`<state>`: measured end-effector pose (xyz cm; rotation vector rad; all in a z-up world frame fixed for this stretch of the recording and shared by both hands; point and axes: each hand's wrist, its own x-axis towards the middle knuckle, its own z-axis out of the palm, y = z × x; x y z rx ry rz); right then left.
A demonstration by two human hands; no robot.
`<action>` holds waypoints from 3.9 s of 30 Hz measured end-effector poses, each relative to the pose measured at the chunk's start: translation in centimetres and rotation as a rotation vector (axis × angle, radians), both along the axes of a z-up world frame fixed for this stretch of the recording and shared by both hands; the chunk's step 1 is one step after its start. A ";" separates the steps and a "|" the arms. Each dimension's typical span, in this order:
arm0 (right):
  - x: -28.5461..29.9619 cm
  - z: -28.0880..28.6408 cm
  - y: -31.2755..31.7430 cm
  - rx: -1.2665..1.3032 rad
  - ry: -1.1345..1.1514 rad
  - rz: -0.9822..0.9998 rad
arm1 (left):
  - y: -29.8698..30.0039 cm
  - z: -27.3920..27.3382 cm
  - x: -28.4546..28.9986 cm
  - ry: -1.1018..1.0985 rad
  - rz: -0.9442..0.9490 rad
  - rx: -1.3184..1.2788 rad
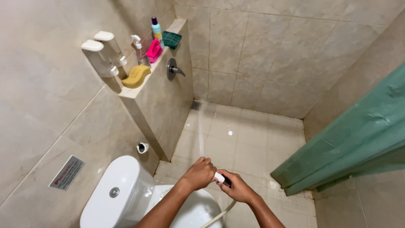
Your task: The person uses a handheld shower head to spray water onto the tiled floor and walls of a bathroom. They move the shower head around to rinse different areas, including the shower curtain and the toilet base.
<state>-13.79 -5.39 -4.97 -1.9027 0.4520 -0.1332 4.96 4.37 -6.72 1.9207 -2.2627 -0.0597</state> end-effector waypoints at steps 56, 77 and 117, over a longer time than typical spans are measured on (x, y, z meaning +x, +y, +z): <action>10.6 -0.2 3.4 -0.111 0.102 0.335 | 9.7 -1.0 5.1 0.176 0.413 0.009; 9.2 -1.3 2.1 -0.079 0.046 0.246 | 8.1 -0.2 4.5 0.235 0.337 -0.042; 5.4 1.4 -0.6 -0.237 -0.050 -0.010 | 2.9 3.8 2.2 0.039 0.117 -0.290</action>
